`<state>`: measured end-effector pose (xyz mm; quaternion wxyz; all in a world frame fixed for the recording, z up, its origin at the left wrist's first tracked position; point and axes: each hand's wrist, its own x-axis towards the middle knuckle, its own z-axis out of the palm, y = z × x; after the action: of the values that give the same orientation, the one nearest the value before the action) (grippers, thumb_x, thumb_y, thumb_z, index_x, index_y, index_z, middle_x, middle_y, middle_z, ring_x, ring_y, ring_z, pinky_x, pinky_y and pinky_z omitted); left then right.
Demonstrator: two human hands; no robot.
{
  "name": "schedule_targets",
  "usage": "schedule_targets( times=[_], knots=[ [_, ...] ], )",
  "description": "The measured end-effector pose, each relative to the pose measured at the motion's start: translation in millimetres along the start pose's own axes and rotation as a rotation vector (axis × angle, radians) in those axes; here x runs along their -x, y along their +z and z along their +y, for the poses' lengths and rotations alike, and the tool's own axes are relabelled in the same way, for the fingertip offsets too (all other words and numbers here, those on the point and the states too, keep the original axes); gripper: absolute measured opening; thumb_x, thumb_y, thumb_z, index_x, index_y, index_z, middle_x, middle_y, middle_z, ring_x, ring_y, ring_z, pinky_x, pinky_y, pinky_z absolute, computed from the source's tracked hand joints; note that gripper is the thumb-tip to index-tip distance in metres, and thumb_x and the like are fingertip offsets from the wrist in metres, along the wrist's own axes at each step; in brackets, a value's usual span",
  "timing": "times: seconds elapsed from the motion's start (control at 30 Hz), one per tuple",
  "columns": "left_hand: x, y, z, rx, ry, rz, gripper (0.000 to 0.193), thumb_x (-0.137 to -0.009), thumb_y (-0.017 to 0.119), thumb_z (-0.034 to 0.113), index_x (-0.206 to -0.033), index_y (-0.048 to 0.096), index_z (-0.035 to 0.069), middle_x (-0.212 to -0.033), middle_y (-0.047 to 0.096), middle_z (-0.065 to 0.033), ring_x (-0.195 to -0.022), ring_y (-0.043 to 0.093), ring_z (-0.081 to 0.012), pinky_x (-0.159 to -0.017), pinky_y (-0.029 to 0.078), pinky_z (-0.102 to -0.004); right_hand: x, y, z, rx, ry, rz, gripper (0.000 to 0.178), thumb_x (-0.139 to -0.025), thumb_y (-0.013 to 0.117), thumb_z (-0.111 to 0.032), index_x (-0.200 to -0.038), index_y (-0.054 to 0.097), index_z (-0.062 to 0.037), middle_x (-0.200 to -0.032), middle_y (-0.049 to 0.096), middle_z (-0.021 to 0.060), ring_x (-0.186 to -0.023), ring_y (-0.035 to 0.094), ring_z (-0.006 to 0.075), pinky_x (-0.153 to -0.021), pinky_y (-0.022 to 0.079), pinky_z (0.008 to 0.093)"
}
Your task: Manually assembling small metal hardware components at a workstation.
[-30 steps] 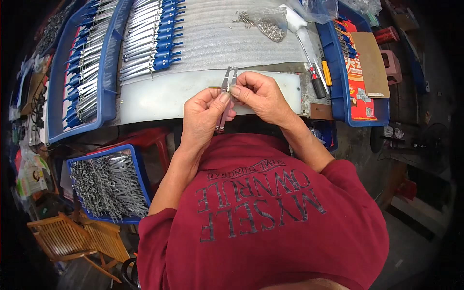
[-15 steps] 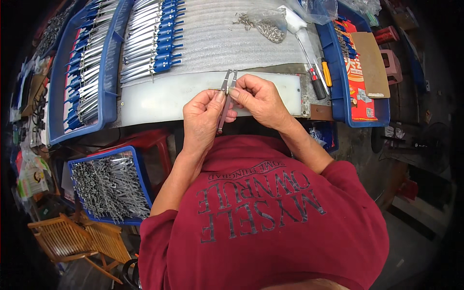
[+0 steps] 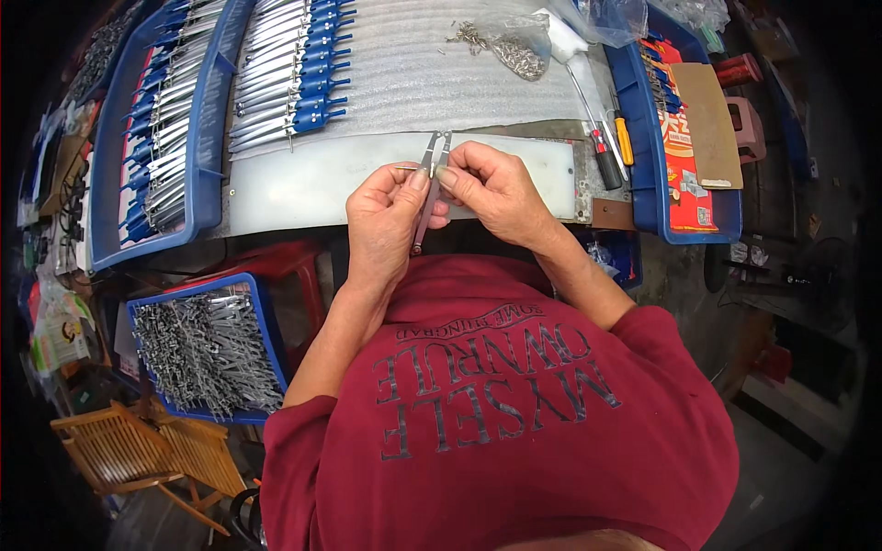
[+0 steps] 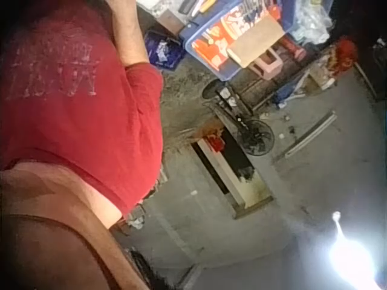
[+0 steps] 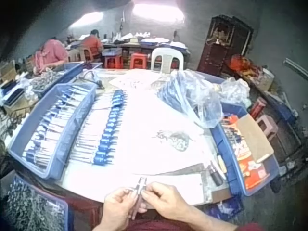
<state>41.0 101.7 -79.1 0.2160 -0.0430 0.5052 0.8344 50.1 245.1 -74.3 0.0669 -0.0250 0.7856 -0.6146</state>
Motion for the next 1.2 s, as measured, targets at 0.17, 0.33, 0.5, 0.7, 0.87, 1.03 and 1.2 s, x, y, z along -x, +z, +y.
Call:
schedule_targets(
  times=[0.17,0.33,0.5,0.7,0.87,1.03,1.2],
  knots=[
    [-1,1,0,0.019,0.014,0.014,0.016,-0.081,0.051,0.012,-0.086,0.050,-0.004,-0.068,0.056,-0.0087,-0.055,0.055,-0.0121,-0.050,0.048,-0.0213,2,3,-4,-0.056,-0.008,0.030,0.016,-0.081,0.051,-0.013,-0.071,0.046,-0.0011,-0.061,0.041,-0.0042,-0.057,0.036,0.0031,-0.049,0.032,0.0174],
    [1,2,0,0.019,0.048,0.022,0.015,-0.081,0.050,0.010,-0.086,0.050,-0.004,-0.068,0.056,-0.0092,-0.055,0.055,-0.0127,-0.052,0.048,-0.0220,4,4,-12,-0.082,-0.015,0.022,0.015,-0.081,0.051,-0.013,-0.071,0.046,-0.0021,-0.061,0.040,-0.0049,-0.057,0.033,0.0024,-0.049,0.030,0.0168],
    [1,2,0,0.032,0.051,0.017,0.016,-0.081,0.049,0.010,-0.086,0.051,-0.005,-0.069,0.056,-0.0097,-0.056,0.055,-0.0131,-0.054,0.048,-0.0229,3,5,-13,-0.125,0.009,0.024,0.016,-0.081,0.051,-0.013,-0.071,0.046,-0.0019,-0.063,0.041,-0.0047,-0.058,0.034,0.0025,-0.050,0.031,0.0169],
    [1,3,5,0.060,0.047,-0.018,0.015,-0.084,0.046,0.010,-0.086,0.051,-0.004,-0.072,0.057,-0.0087,-0.061,0.056,-0.0112,-0.055,0.049,-0.0210,0,4,-10,-0.189,0.003,0.010,0.018,-0.082,0.050,-0.015,-0.071,0.047,-0.0017,-0.064,0.045,-0.0028,-0.059,0.039,0.0034,-0.052,0.034,0.0178],
    [0,4,5,0.063,0.053,-0.020,0.017,-0.084,0.046,0.010,-0.091,0.048,-0.004,-0.076,0.057,-0.0096,-0.064,0.057,-0.0129,-0.057,0.050,-0.0226,-2,2,-4,-0.171,-0.024,0.018,0.016,-0.080,0.050,-0.012,-0.074,0.050,0.0028,-0.064,0.054,0.0027,-0.061,0.049,0.0053,-0.054,0.041,0.0210],
    [0,5,5,0.059,0.052,-0.039,0.017,-0.083,0.046,0.010,-0.092,0.048,-0.004,-0.077,0.056,-0.0091,-0.065,0.057,-0.0126,-0.057,0.050,-0.0232,-1,2,-2,-0.230,-0.031,0.021,0.016,-0.084,0.047,-0.015,-0.078,0.048,0.0001,-0.065,0.046,-0.0011,-0.059,0.041,0.0053,-0.053,0.036,0.0190],
    [2,3,4,-0.010,-0.041,-0.097,0.015,-0.082,0.049,0.010,-0.089,0.051,-0.003,-0.074,0.056,-0.0065,-0.060,0.055,-0.0100,-0.053,0.049,-0.0213,-3,0,1,-0.190,-0.062,0.067,0.016,-0.084,0.047,-0.015,-0.080,0.049,0.0007,-0.066,0.047,-0.0004,-0.059,0.041,0.0054,-0.053,0.036,0.0188]
  ],
)
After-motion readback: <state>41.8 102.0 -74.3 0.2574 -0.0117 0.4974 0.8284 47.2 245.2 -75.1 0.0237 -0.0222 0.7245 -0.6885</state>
